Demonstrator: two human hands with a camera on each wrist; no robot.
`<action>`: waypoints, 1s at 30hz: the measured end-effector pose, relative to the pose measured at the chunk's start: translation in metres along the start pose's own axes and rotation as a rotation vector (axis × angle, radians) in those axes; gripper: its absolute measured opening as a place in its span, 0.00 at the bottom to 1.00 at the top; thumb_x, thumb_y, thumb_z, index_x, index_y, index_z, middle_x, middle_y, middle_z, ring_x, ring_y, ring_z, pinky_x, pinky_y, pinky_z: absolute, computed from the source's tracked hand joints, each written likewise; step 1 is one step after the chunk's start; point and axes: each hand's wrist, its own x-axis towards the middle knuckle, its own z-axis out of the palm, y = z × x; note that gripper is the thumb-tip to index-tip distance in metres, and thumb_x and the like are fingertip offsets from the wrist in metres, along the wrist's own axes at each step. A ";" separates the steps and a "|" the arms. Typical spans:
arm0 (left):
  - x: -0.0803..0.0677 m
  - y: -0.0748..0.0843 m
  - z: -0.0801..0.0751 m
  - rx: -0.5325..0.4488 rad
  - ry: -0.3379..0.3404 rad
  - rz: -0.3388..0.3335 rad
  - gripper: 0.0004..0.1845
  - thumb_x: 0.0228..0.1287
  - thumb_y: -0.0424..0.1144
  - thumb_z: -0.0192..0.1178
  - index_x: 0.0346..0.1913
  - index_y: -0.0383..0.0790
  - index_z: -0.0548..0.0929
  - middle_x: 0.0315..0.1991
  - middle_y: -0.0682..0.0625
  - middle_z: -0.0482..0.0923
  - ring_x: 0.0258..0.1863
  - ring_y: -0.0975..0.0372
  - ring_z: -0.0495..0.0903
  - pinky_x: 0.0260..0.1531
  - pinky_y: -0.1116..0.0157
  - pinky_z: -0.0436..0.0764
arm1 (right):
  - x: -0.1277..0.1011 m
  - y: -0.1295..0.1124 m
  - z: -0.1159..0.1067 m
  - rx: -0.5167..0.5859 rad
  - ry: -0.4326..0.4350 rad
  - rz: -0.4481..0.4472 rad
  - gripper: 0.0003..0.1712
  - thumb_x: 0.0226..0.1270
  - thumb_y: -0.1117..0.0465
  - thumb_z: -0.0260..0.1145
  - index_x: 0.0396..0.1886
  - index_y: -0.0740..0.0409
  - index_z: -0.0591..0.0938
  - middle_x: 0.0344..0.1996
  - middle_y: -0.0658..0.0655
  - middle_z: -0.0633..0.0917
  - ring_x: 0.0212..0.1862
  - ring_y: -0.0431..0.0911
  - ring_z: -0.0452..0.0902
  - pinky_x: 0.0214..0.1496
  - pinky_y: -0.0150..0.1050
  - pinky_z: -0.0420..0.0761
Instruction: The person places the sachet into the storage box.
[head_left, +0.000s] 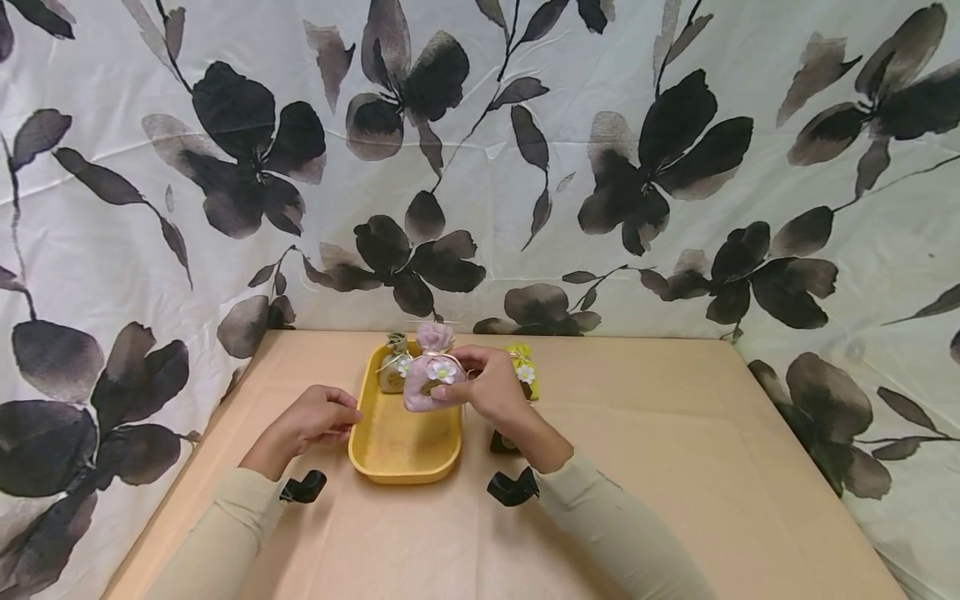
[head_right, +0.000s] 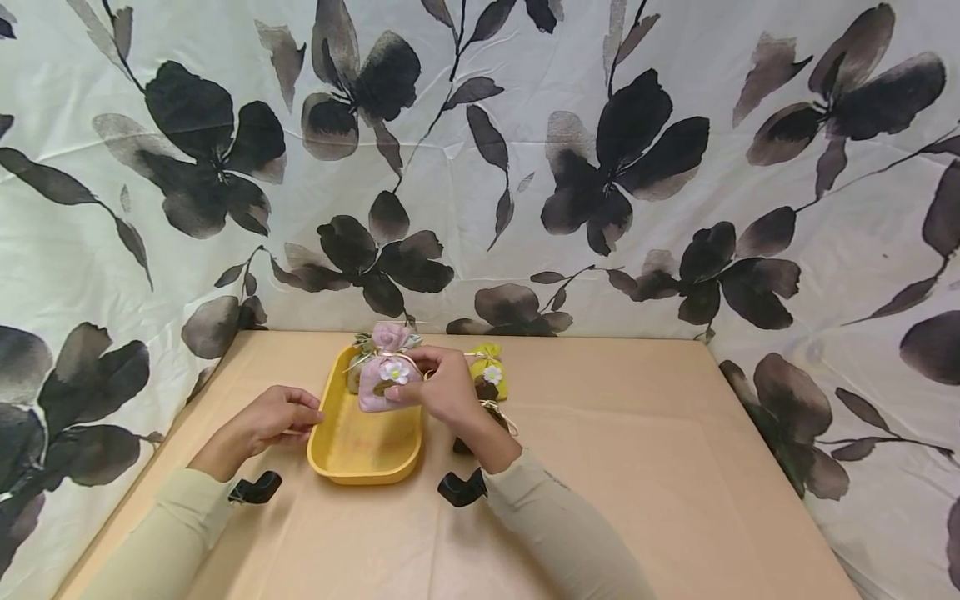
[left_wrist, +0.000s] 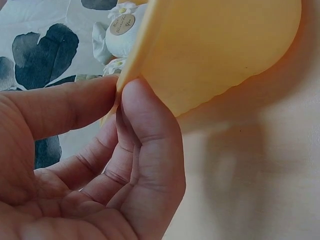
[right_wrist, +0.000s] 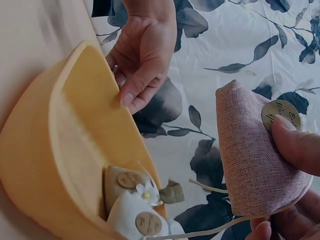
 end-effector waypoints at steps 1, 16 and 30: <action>0.000 0.000 0.000 -0.002 -0.001 0.000 0.13 0.70 0.31 0.64 0.52 0.28 0.77 0.29 0.51 0.77 0.26 0.65 0.78 0.27 0.70 0.85 | 0.000 -0.001 0.001 0.001 0.000 -0.001 0.28 0.45 0.69 0.86 0.51 0.60 0.89 0.41 0.58 0.91 0.40 0.44 0.80 0.42 0.31 0.80; 0.002 0.000 -0.001 -0.014 0.002 0.006 0.12 0.68 0.30 0.64 0.50 0.29 0.77 0.28 0.51 0.76 0.26 0.65 0.77 0.27 0.71 0.85 | 0.008 -0.010 0.017 0.026 -0.019 -0.016 0.29 0.45 0.70 0.85 0.52 0.61 0.88 0.42 0.60 0.91 0.39 0.43 0.80 0.39 0.30 0.81; 0.002 -0.002 0.000 -0.023 0.004 0.017 0.15 0.68 0.30 0.64 0.53 0.26 0.75 0.28 0.52 0.76 0.25 0.66 0.77 0.27 0.71 0.85 | 0.014 -0.012 0.031 0.022 -0.012 -0.076 0.27 0.44 0.71 0.85 0.49 0.60 0.89 0.38 0.61 0.91 0.37 0.42 0.79 0.38 0.31 0.79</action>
